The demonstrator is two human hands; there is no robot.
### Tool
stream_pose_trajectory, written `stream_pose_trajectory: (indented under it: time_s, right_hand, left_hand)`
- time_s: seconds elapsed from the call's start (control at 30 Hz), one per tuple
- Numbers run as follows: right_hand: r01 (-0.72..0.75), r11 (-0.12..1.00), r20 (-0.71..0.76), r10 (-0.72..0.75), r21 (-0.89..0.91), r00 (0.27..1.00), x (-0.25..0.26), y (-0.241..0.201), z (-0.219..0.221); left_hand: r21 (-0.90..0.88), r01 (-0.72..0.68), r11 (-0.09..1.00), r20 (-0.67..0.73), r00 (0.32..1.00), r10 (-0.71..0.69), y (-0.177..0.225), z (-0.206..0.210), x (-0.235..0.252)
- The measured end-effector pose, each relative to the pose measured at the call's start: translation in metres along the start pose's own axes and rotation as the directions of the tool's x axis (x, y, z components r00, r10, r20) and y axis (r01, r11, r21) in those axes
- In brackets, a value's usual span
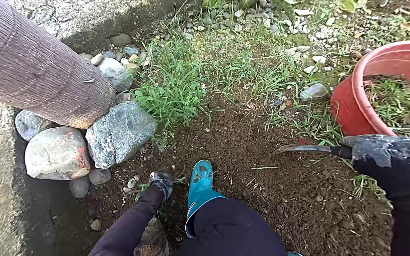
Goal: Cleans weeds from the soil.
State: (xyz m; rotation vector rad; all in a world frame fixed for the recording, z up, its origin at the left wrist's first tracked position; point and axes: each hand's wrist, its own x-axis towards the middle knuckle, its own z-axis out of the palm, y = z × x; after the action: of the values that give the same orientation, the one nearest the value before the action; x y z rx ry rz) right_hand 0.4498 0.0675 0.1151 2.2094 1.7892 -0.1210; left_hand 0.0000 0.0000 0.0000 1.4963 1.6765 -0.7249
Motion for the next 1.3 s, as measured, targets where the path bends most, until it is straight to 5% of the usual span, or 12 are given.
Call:
stream_pose_trajectory:
  time_s: [0.1, 0.27, 0.37, 0.5, 0.57, 0.67, 0.7, 0.83, 0.93, 1.07, 1.13, 1.3]
  right_hand:
    - [-0.014, 0.997, 0.063, 0.019, -0.073, 0.998, 0.006, -0.006, -0.007]
    - [0.079, 0.996, 0.037, -0.078, -0.045, 0.996, -0.005, 0.006, -0.002]
    - [0.162, 0.987, 0.228, -0.154, -0.014, 0.961, -0.018, 0.031, -0.005]
    - [0.048, 0.977, 0.377, -0.126, 0.21, 0.918, -0.04, 0.033, -0.028]
    - [-0.027, 0.867, 0.401, -0.202, 0.498, 0.894, -0.043, 0.008, -0.021]
    - [-0.148, 0.552, 0.389, -0.349, 0.821, 0.853, -0.043, -0.076, 0.016]
    - [-0.197, 0.46, 0.399, -0.397, 0.866, 0.827, -0.04, -0.106, 0.025]
    - [-0.256, 0.274, 0.362, -0.476, 0.927, 0.801, -0.029, -0.191, 0.059]
    - [-0.266, 0.312, 0.388, -0.448, 0.912, 0.806, -0.038, -0.221, 0.098]
    - [-0.318, 0.455, 0.527, -0.469, 0.832, 0.709, -0.046, -0.199, 0.134]
    - [-0.31, 0.485, 0.538, -0.453, 0.818, 0.711, -0.046, -0.193, 0.103]
    - [-0.255, 0.32, 0.371, -0.383, 0.912, 0.846, -0.04, -0.231, 0.079]
  left_hand:
    - [0.054, -0.063, 0.997, -0.182, 0.981, 0.072, 0.013, -0.021, 0.061]
    - [-0.018, 0.14, 0.99, -0.267, 0.954, -0.139, 0.004, -0.059, 0.14]
    - [-0.022, 0.156, 0.988, -0.207, 0.966, -0.157, -0.005, -0.052, 0.137]
    - [-0.049, -0.071, 0.996, -0.14, 0.988, 0.064, -0.014, -0.021, 0.12]
    - [-0.12, -0.156, 0.98, -0.085, 0.985, 0.147, -0.003, -0.006, 0.085]
    - [-0.159, -0.243, 0.957, -0.125, 0.966, 0.225, 0.001, 0.019, 0.045]
    - [-0.204, -0.175, 0.963, -0.007, 0.984, 0.177, 0.003, 0.018, 0.039]
    - [-0.28, -0.055, 0.958, 0.053, 0.996, 0.073, -0.006, 0.023, 0.044]
    - [-0.237, -0.14, 0.961, -0.208, 0.974, 0.09, -0.02, 0.042, 0.071]
    - [-0.179, -0.23, 0.957, -0.474, 0.872, 0.121, -0.027, 0.011, 0.102]
    - [-0.172, -0.118, 0.978, -0.444, 0.896, 0.03, -0.026, -0.011, 0.122]
    - [-0.228, 0.112, 0.967, -0.273, 0.946, -0.174, -0.025, -0.037, 0.146]
